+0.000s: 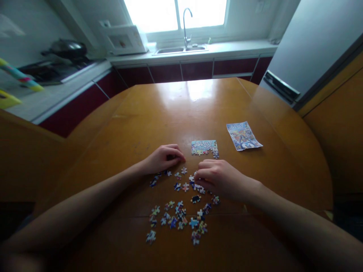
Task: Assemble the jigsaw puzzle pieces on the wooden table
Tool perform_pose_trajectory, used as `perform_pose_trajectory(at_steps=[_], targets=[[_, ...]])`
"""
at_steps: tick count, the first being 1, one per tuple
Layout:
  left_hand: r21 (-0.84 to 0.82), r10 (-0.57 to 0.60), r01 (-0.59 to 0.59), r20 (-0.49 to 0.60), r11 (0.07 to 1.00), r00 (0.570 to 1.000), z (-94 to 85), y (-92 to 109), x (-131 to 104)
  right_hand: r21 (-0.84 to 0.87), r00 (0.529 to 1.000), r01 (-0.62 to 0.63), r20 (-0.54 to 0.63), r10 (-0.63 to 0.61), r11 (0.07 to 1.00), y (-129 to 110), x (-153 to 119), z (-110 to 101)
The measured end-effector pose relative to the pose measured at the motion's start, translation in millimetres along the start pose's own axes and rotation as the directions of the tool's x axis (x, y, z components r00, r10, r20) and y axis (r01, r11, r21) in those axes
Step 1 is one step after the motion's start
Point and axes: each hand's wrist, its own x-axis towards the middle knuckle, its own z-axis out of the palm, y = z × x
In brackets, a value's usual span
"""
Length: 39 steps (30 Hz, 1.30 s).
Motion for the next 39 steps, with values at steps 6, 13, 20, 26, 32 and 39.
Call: perform_pose_trajectory(at_steps=[6,13,20,26,32,39], targets=[[-0.036,-0.023,0.023,-0.003,0.999,1.0,-1.3,-2,0,0.01,1.0,-0.001,-0.009,0.001,1.0,-3,1,-3],[0.001,-0.092,0.094,0.189,0.996,0.978,-30.8,27,-1,0.007,0.999,0.014,-0.043,-0.013,1.0,-3,0,-7],[0.171,-0.135,0.056,0.495,0.984,0.858,-43.7,101,-36,-0.01,0.994,0.039,-0.1,-0.04,0.999,-6,-1,-17],[0.3,-0.276,0.157,0.413,0.941,0.868,-29.8,106,-81,-0.021,0.986,0.074,-0.148,-0.076,0.997,-8,-1,-28],[0.225,-0.258,0.182,0.382,0.957,0.887,-17.8,91,-91,-0.014,0.987,0.029,-0.156,-0.03,0.999,-4,-1,-35],[0.112,-0.239,0.212,0.378,0.971,0.894,-15.0,83,-89,0.012,0.981,-0.025,-0.191,0.027,1.0,3,-2,-43]])
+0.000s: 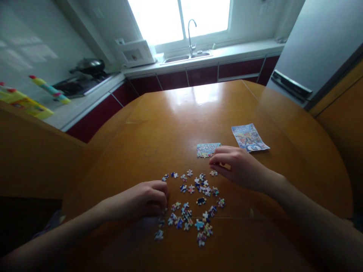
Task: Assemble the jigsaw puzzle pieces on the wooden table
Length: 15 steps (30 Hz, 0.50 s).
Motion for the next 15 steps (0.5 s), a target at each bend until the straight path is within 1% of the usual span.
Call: perform_pose_trajectory(at_steps=[4,10,13,15], targets=[[-0.031,-0.019,0.02,0.031,0.999,0.999,-1.1,-0.4,-0.9,0.008,1.0,-0.007,-0.012,0.007,1.0,0.4,0.7,-2.2],[-0.035,-0.024,0.024,0.004,0.999,1.0,-1.7,1.9,-1.2,0.007,1.0,-0.011,-0.002,0.011,1.0,0.4,0.8,-1.7],[-0.032,-0.038,0.039,0.02,0.999,0.999,-2.1,3.0,-1.7,-0.004,1.0,-0.025,0.001,0.025,1.0,1.1,0.2,-2.1],[-0.031,-0.031,0.032,0.032,0.999,0.999,-5.6,3.1,-0.9,-0.023,0.998,-0.056,-0.03,0.056,0.998,2.2,0.4,-4.1]])
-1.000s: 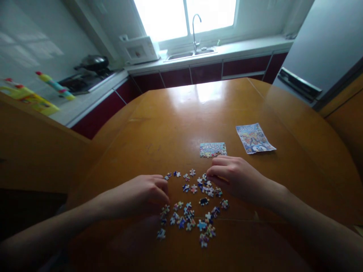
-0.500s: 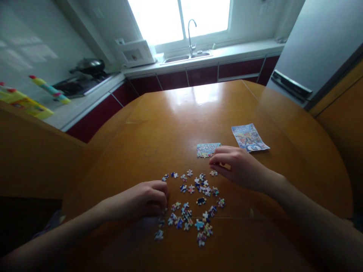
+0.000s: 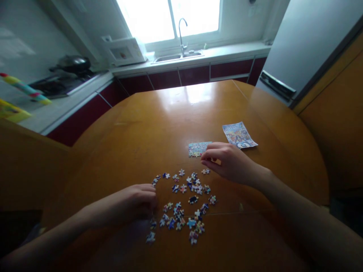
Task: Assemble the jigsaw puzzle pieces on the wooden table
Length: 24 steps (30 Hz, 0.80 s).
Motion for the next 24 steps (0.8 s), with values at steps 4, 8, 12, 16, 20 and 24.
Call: perform_pose_trajectory(at_steps=[4,8,12,16,20,24], targets=[[0.049,0.055,-0.049,-0.129,0.998,0.99,-20.9,-3,16,-0.055,0.939,-0.223,-0.28,0.199,0.973,7,3,-9],[0.097,0.133,-0.108,-0.31,0.989,0.941,-45.4,-4,66,0.031,0.783,-0.427,-0.487,0.387,0.904,22,6,-17],[0.043,0.165,-0.161,-0.393,0.986,0.905,-49.9,-6,135,0.073,0.758,-0.461,-0.486,0.435,0.884,39,7,-13],[-0.009,0.151,-0.167,-0.387,0.986,0.91,-43.3,-13,190,0.09,0.758,-0.481,-0.457,0.465,0.872,53,8,-2],[-0.005,0.116,-0.127,-0.365,0.992,0.924,-38.1,-24,211,0.092,0.739,-0.531,-0.436,0.513,0.843,62,9,8],[0.025,0.127,-0.126,-0.362,0.992,0.924,-33.7,-28,212,0.097,0.72,-0.559,-0.435,0.54,0.823,67,10,12]])
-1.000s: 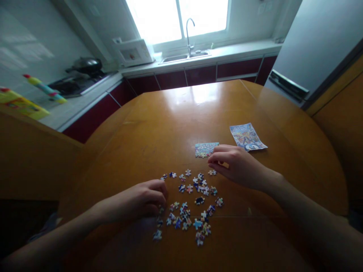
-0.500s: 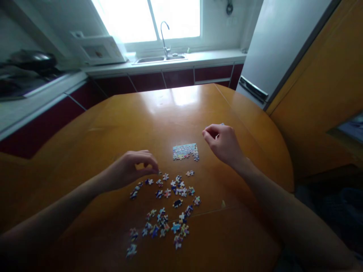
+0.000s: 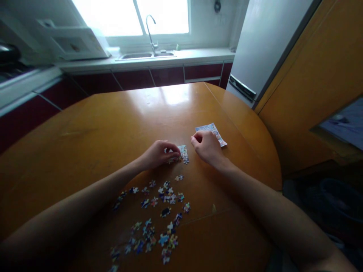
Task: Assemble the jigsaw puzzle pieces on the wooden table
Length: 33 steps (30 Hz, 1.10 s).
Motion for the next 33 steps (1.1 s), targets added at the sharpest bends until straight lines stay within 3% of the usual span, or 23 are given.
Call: perform_pose_trajectory(at_steps=[5,9,20,29,33], targets=[[0.112,0.096,-0.088,-0.064,0.99,0.993,3.4,0,-1,0.017,1.0,0.003,0.006,-0.004,1.0,2,2,2],[0.185,0.173,-0.161,-0.055,0.969,0.983,5.8,-1,0,0.021,1.0,0.009,0.005,-0.009,1.0,2,2,3],[0.135,0.197,-0.185,-0.079,0.973,0.977,5.9,2,-10,0.025,0.999,0.024,0.047,-0.026,0.999,0,0,5],[0.432,0.356,-0.328,0.019,0.84,0.934,0.9,1,-19,0.026,0.998,0.025,0.058,-0.027,0.999,-4,-2,6],[0.452,0.372,-0.345,0.03,0.823,0.928,-1.7,3,-18,0.021,0.997,0.031,0.071,-0.032,0.999,-3,-2,6]])
